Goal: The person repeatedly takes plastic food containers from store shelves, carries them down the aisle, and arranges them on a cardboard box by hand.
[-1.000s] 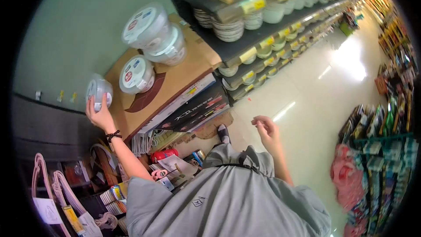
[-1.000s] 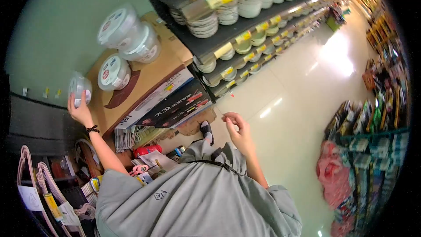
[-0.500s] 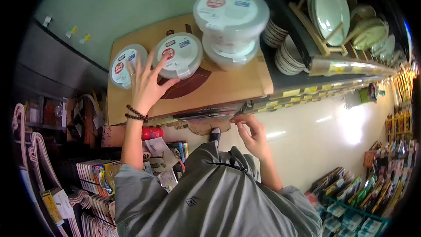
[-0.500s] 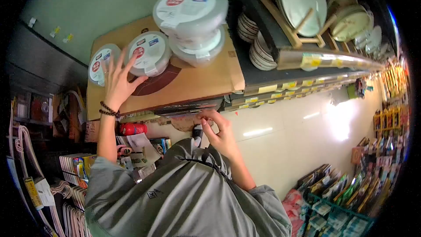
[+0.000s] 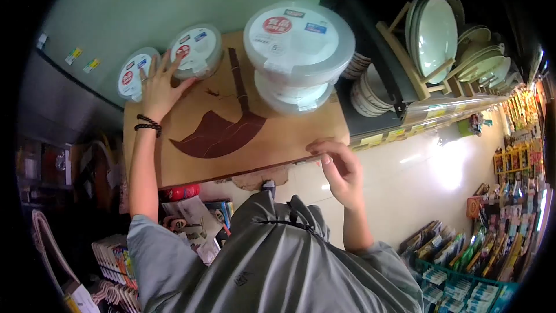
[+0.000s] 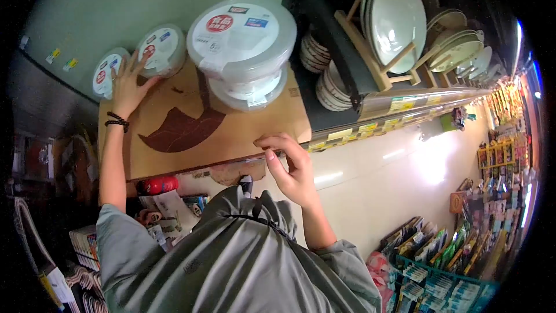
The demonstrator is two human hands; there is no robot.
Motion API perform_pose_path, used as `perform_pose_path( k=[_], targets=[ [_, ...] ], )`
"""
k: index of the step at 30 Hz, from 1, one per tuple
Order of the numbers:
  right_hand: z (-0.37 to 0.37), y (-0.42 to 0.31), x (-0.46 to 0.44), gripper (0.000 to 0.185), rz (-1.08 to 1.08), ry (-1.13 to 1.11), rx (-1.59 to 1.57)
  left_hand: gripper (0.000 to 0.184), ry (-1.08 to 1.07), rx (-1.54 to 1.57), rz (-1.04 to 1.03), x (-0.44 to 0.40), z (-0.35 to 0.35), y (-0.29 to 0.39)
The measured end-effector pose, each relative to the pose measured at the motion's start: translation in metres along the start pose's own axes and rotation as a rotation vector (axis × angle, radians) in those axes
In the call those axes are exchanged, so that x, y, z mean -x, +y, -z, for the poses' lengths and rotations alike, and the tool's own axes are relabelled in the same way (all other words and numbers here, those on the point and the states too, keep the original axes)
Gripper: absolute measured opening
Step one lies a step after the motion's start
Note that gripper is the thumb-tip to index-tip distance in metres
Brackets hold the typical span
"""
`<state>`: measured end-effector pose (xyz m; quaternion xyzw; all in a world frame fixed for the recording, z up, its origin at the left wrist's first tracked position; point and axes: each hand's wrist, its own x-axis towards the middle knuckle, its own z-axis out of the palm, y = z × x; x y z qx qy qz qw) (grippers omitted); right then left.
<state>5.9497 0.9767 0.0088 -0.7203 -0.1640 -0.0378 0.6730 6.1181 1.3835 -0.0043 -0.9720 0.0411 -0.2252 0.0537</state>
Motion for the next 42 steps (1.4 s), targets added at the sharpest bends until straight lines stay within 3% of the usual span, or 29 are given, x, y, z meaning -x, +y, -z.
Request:
perform_pose_path(
  k=[2,6,7,10,11,13,17,22,26,30,32,42],
  targets=[
    [0.004,-0.005,-0.009,0.018,0.038,0.067,0.001,0.071,0.014,0.030,0.003,-0.007,-0.006,-0.006],
    [0.008,0.008,-0.033,0.040,0.117,0.212,0.052,0.075,0.009,0.023,0.002,-0.013,-0.006,-0.010],
    [0.008,0.009,-0.038,0.064,0.104,0.210,0.129,0.084,0.065,-0.001,-0.022,-0.012,0.009,0.003],
    [0.000,0.008,-0.056,0.081,0.152,0.273,0.435,0.098,0.226,0.582,-0.285,-0.013,0.063,0.058],
    [-0.004,0.003,-0.061,0.098,0.122,0.252,0.484,0.102,0.269,0.810,-0.395,-0.013,0.078,0.078],
    [-0.009,0.023,-0.072,0.103,0.126,0.250,0.424,0.106,0.259,0.976,-0.536,-0.018,0.098,0.119],
    [-0.026,0.026,-0.092,0.112,0.036,0.195,0.365,0.082,0.394,1.134,-0.521,-0.037,0.090,0.163],
    [-0.026,0.040,-0.110,0.108,0.086,0.273,0.545,0.063,0.566,1.151,-0.354,-0.051,0.080,0.143],
    [-0.012,0.063,-0.146,0.104,0.220,0.359,0.647,0.060,0.535,1.033,-0.225,-0.027,0.091,0.108],
    [0.002,0.075,-0.191,0.105,0.209,0.336,0.666,0.061,0.439,0.864,-0.237,0.021,0.070,0.116],
    [0.006,0.083,-0.208,0.108,0.211,0.324,0.691,0.064,0.343,0.934,-0.189,0.030,0.051,0.125],
    [0.010,0.099,-0.246,0.111,0.233,0.292,0.737,0.060,0.432,0.693,-0.181,0.023,0.017,0.130]
  ],
)
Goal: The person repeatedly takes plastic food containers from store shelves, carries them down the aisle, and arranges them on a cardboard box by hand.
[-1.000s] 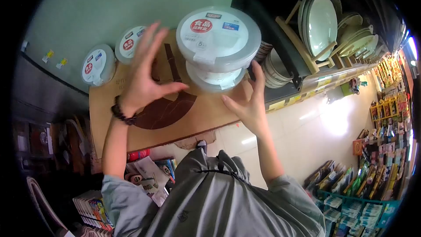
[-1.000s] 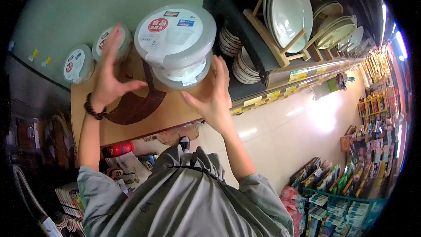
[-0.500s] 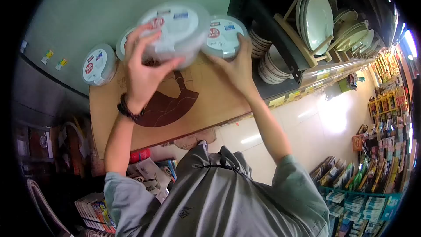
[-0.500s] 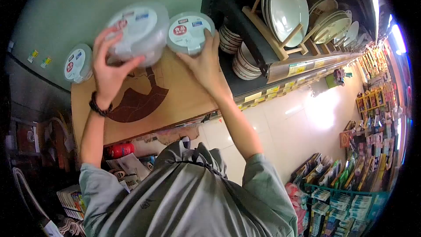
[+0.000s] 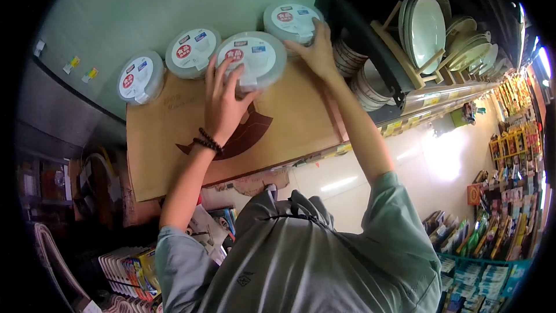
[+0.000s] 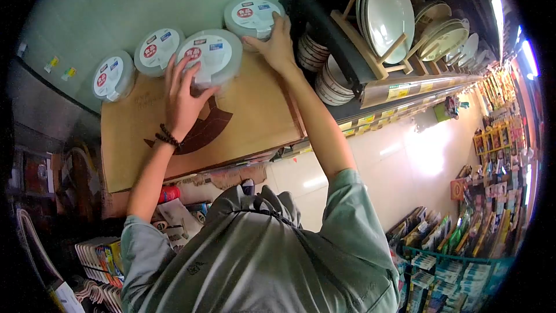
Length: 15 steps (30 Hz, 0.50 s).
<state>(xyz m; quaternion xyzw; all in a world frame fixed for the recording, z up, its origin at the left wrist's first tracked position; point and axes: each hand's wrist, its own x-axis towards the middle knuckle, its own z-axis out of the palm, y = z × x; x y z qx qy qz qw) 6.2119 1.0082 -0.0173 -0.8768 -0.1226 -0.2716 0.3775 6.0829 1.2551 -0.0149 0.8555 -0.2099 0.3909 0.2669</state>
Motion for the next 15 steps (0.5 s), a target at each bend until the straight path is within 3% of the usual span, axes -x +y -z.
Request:
perform_pose_path(
  k=[8,15],
  targets=[
    [0.020,-0.003,0.002,0.106,-0.053,0.053,0.012,0.064,-0.076,-0.299,-0.052,-0.024,-0.019,-0.024],
    [0.022,0.004,0.001,0.104,-0.032,0.077,0.018,0.066,-0.114,-0.356,-0.029,-0.044,-0.029,-0.050]
  ],
)
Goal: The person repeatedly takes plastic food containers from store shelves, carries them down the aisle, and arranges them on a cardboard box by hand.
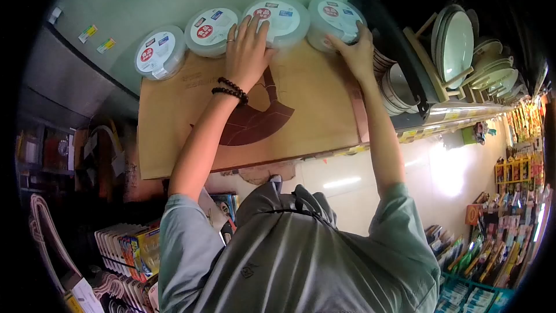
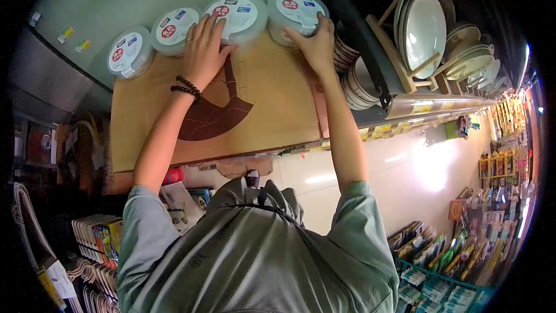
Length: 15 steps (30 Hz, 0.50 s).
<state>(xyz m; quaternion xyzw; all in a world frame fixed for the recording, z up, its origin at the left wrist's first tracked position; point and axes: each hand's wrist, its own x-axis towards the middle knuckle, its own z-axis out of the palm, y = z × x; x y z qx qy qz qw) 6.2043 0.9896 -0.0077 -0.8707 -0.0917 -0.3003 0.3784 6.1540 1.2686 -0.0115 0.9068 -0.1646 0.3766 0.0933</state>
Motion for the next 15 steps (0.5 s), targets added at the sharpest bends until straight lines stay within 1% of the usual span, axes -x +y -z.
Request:
perform_pose_path(
  k=[7,14,15],
  targets=[
    [0.004,0.001,0.001,0.102,-0.007,-0.040,-0.021,0.068,-0.050,-0.066,-0.001,-0.010,-0.008,-0.018],
    [-0.003,0.018,-0.013,0.102,0.123,-0.080,-0.077,0.069,-0.056,-0.078,0.002,-0.014,-0.015,-0.031],
    [-0.009,0.030,-0.019,0.104,0.138,-0.116,-0.080,0.070,-0.104,-0.078,0.016,-0.017,-0.009,-0.032]
  ],
)
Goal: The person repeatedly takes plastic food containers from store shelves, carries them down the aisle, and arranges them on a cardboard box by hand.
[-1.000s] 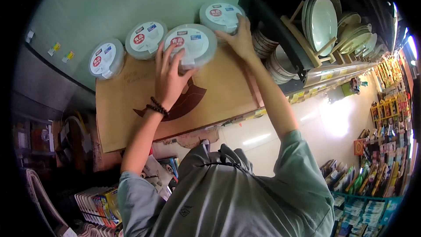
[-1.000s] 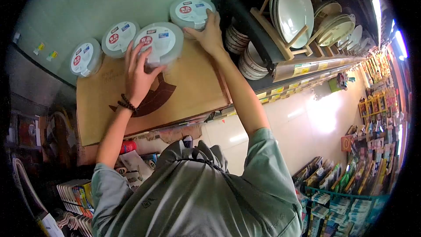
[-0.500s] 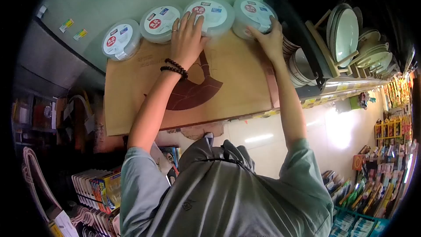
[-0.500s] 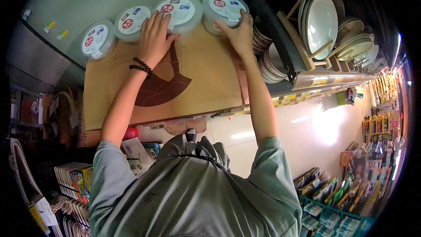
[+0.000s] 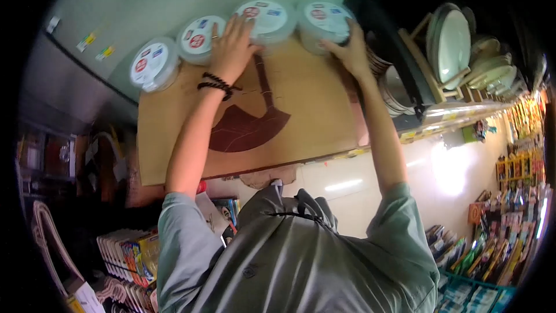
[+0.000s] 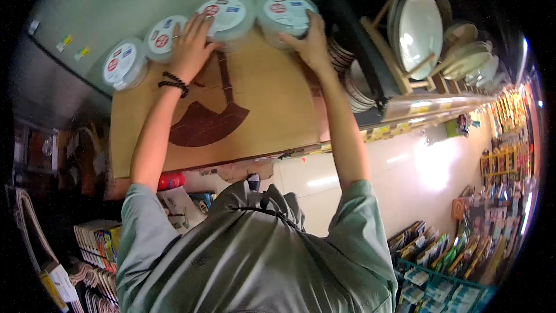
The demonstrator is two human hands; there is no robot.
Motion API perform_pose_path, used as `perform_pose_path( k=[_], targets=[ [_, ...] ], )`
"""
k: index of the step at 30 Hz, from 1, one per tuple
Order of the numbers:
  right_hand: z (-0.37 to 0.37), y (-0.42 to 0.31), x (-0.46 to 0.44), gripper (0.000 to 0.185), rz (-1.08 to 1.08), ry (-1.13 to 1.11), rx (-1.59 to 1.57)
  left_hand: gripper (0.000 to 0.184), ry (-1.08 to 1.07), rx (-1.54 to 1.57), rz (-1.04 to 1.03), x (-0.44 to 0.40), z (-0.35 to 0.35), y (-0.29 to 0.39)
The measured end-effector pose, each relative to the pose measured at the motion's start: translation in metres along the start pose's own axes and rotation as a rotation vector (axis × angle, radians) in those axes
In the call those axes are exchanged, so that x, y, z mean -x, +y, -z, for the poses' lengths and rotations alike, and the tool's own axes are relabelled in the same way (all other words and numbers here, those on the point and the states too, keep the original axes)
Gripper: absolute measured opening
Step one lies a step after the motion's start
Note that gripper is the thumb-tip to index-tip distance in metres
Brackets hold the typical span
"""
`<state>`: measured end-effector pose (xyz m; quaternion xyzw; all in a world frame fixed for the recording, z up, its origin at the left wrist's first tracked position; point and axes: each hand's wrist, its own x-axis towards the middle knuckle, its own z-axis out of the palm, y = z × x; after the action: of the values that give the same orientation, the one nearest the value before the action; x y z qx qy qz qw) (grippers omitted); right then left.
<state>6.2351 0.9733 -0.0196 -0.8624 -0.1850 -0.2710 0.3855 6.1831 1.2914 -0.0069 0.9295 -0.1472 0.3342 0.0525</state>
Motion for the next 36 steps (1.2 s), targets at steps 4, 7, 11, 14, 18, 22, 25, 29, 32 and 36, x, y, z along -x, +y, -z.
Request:
perform_pose_path(
  k=[4,7,11,14,18,22,25,29,32,36],
  targets=[
    [0.001,-0.009,-0.008,0.112,-0.018,-0.069,0.030,0.070,-0.030,0.025,0.003,-0.004,0.002,-0.005],
    [0.003,-0.012,-0.009,0.116,-0.057,-0.107,0.004,0.070,-0.046,0.043,0.021,-0.005,0.003,-0.001],
    [0.000,-0.006,-0.006,0.116,-0.001,-0.071,0.030,0.069,0.007,0.066,0.024,0.000,0.016,0.007],
    [0.019,-0.038,0.010,0.110,-0.114,-0.034,0.046,0.073,0.054,0.073,-0.004,0.021,0.058,0.000],
    [0.057,-0.087,0.064,0.090,-0.112,-0.153,-0.091,0.071,0.016,-0.238,0.271,0.072,0.105,-0.056],
    [0.080,-0.115,0.134,0.072,-0.230,-0.153,-0.401,0.065,-0.066,-0.266,0.454,0.111,0.100,-0.118],
    [0.102,-0.110,0.191,0.056,-0.204,-0.173,-0.152,0.060,-0.081,-0.233,0.381,0.127,0.071,-0.145],
    [0.117,-0.096,0.289,0.035,-0.369,-0.041,-0.216,0.059,-0.024,-0.203,0.337,0.121,0.058,-0.157],
    [0.139,-0.110,0.355,0.025,-0.540,0.137,-0.328,0.059,0.044,-0.137,0.238,0.118,0.043,-0.190],
    [0.179,-0.140,0.431,0.021,-0.756,0.366,-0.411,0.061,0.030,-0.138,0.217,0.108,0.070,-0.165]
  ],
)
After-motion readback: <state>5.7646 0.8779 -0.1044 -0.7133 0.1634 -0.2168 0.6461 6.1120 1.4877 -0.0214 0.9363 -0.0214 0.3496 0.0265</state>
